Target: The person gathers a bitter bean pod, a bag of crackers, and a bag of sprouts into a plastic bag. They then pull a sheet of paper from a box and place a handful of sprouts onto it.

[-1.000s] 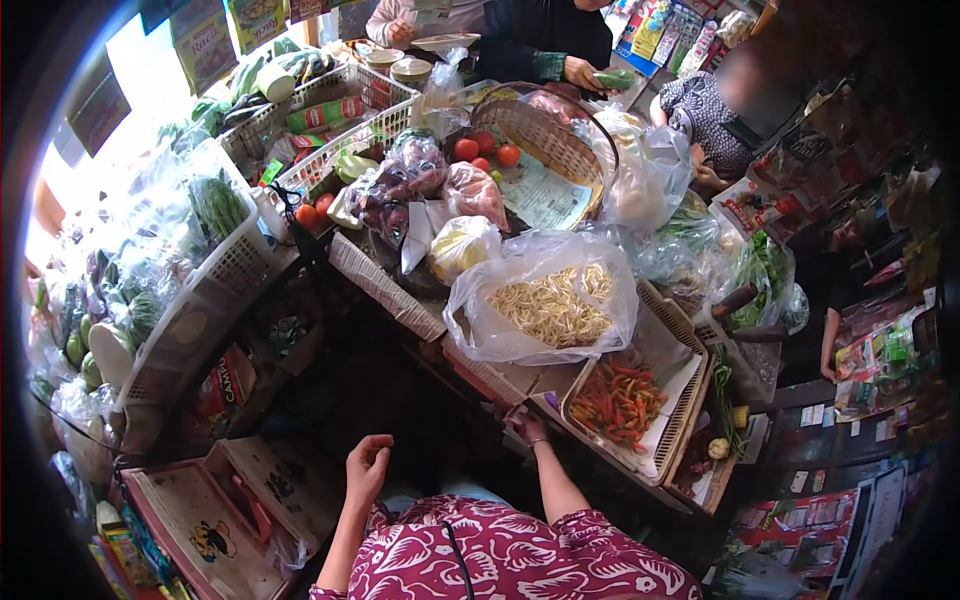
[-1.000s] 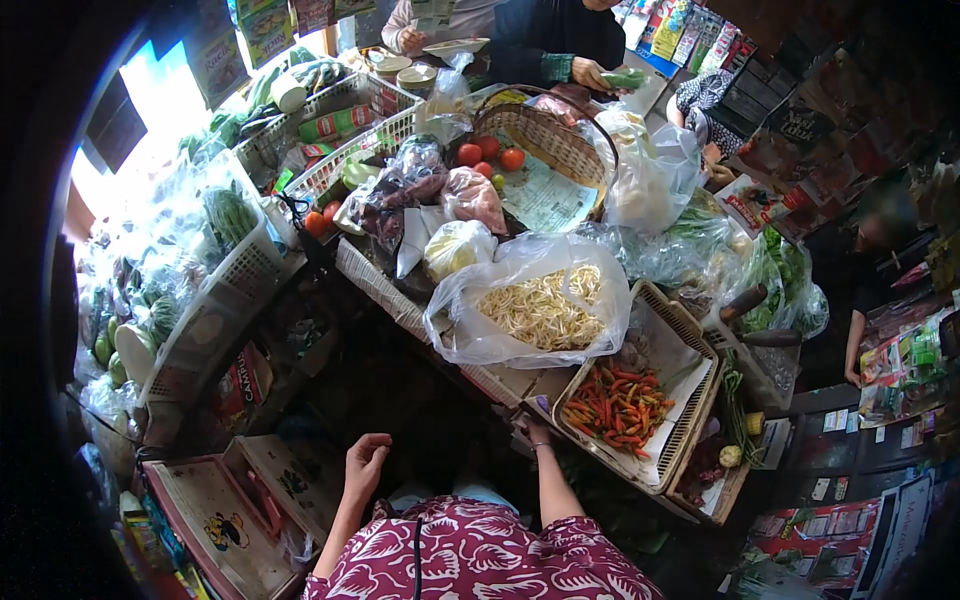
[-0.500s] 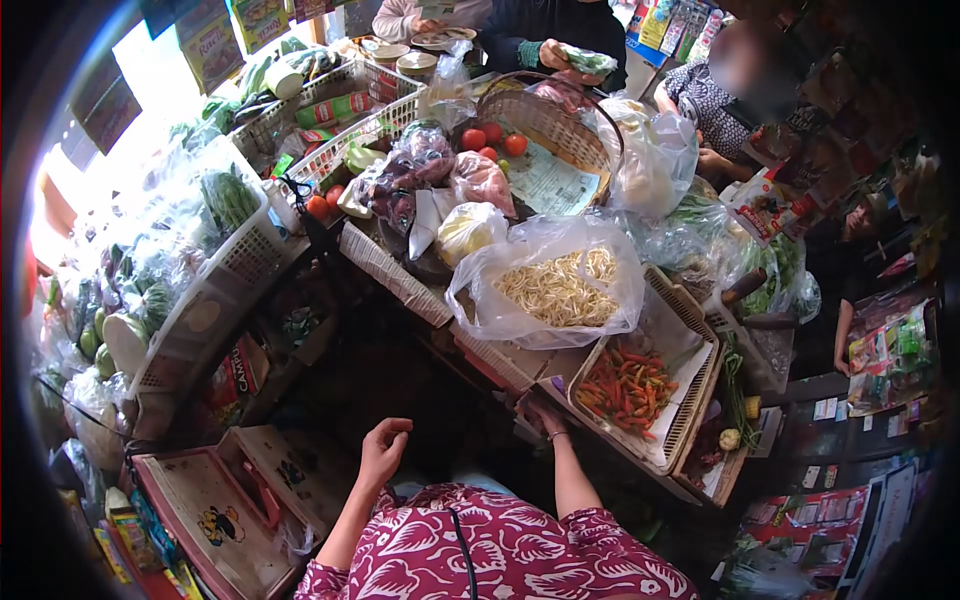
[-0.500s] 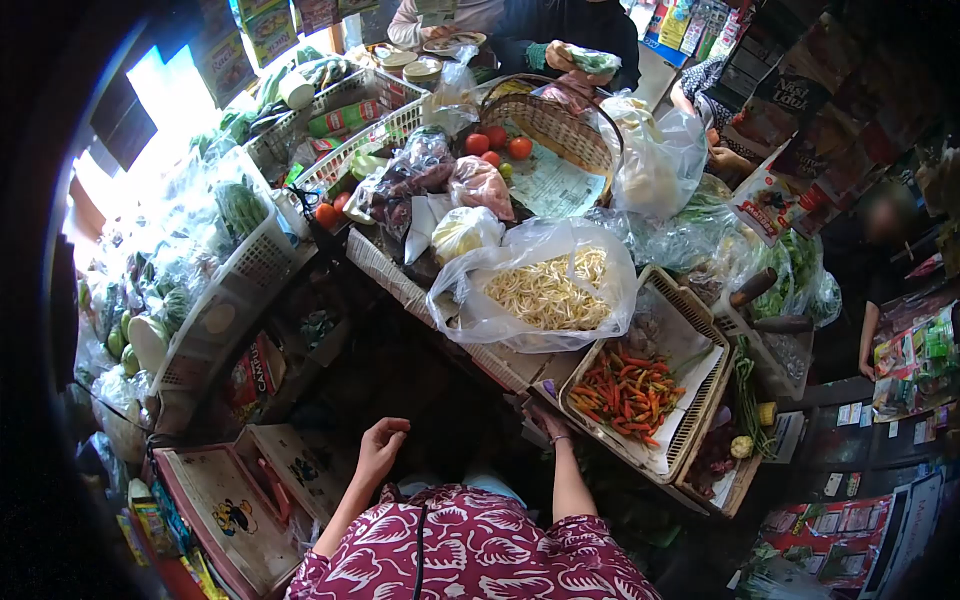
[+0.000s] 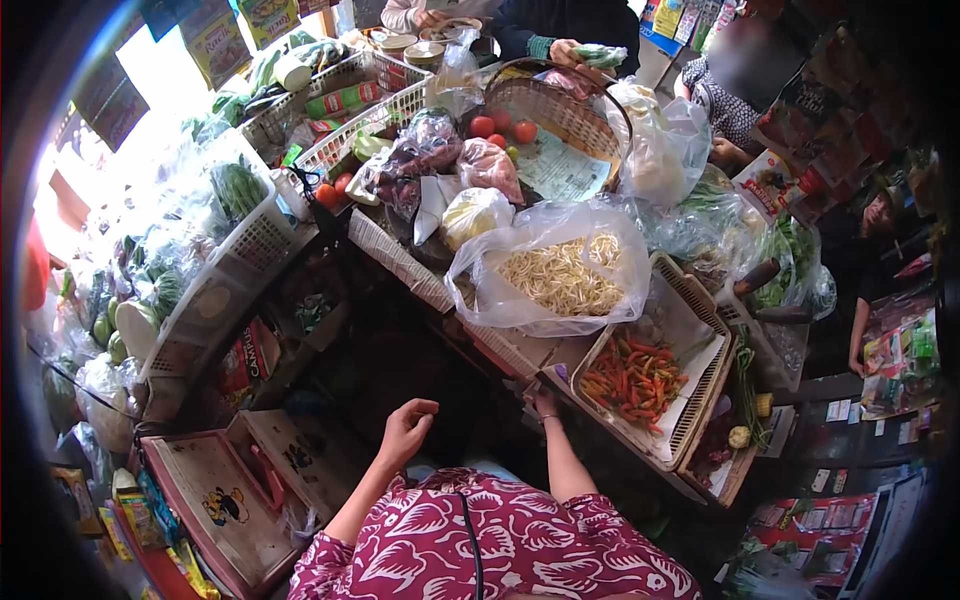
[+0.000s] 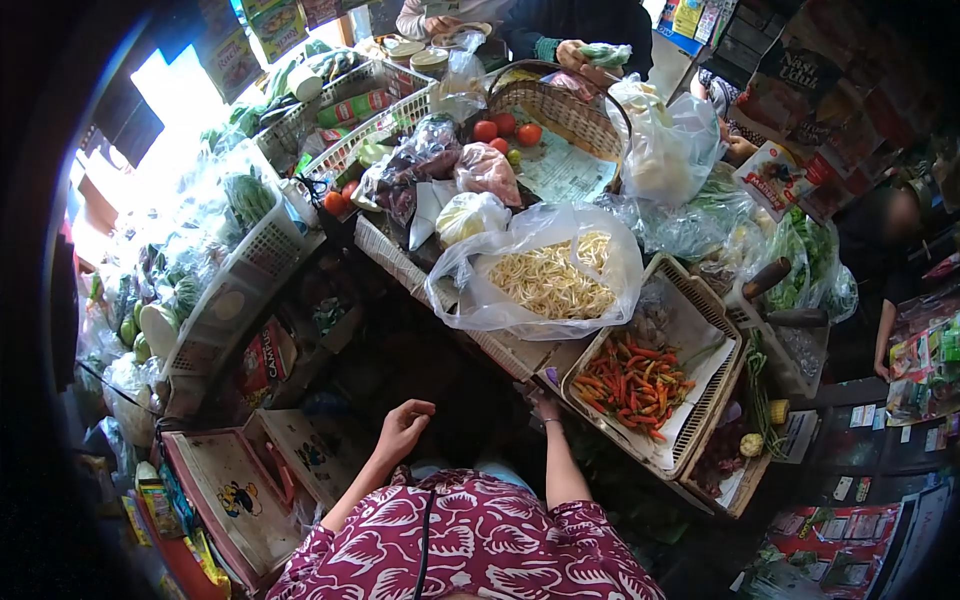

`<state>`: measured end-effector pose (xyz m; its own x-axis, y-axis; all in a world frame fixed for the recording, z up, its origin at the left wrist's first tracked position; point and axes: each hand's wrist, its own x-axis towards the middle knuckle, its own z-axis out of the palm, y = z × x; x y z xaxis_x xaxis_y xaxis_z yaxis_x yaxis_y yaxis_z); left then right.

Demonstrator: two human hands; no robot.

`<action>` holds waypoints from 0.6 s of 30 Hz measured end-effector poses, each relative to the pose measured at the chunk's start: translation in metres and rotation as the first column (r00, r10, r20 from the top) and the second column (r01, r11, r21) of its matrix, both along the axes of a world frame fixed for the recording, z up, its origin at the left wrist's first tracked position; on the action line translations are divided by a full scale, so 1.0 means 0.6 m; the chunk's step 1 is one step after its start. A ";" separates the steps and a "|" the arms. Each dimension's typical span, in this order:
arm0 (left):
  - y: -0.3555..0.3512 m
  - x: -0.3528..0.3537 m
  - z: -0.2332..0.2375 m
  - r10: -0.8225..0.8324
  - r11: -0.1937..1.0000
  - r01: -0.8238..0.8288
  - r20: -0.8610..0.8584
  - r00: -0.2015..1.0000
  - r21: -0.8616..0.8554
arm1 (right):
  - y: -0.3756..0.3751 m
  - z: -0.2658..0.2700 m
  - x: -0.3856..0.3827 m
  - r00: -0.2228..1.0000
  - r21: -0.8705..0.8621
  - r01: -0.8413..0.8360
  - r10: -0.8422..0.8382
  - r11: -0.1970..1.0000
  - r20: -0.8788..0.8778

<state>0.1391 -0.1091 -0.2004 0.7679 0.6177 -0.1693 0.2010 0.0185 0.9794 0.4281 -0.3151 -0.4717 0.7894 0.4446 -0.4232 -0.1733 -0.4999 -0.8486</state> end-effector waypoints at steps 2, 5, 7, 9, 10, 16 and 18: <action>-0.007 0.012 -0.014 -0.020 0.999 0.019 -0.009 1.000 -0.028 | -0.017 -0.015 0.005 0.997 -0.061 -0.021 0.016 0.998 -0.077; -0.018 0.046 -0.054 -0.212 0.976 0.216 -0.143 0.967 0.015 | -0.056 -0.059 0.038 0.994 -0.074 -0.078 0.072 0.994 -0.078; -0.033 0.078 -0.102 -0.301 0.950 0.311 -0.163 0.940 0.041 | -0.072 -0.070 0.046 0.993 -0.037 -0.115 0.114 0.993 -0.013; -0.055 0.118 -0.142 -0.394 0.910 0.410 -0.181 0.901 0.062 | -0.077 -0.053 0.036 0.996 0.054 -0.068 0.065 0.996 0.061; -0.069 0.141 -0.157 -0.493 0.859 0.510 -0.207 0.845 0.036 | -0.088 -0.040 0.036 0.995 0.097 -0.043 0.034 0.994 0.098; -0.174 0.268 -0.283 -0.554 0.831 0.554 -0.173 0.815 -0.053 | -0.108 0.119 0.010 0.921 -0.337 -0.012 0.142 0.941 0.363; -0.195 0.292 -0.269 -0.423 0.904 0.421 -0.280 0.862 -0.070 | -0.127 0.108 0.015 0.933 -0.294 0.035 0.075 0.955 0.352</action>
<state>0.3146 -0.2262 -0.3616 0.8740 0.2439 -0.4202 0.4580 -0.1250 0.8801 0.4372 -0.3911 -0.4069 0.9036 0.3623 -0.2287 0.1251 -0.7337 -0.6678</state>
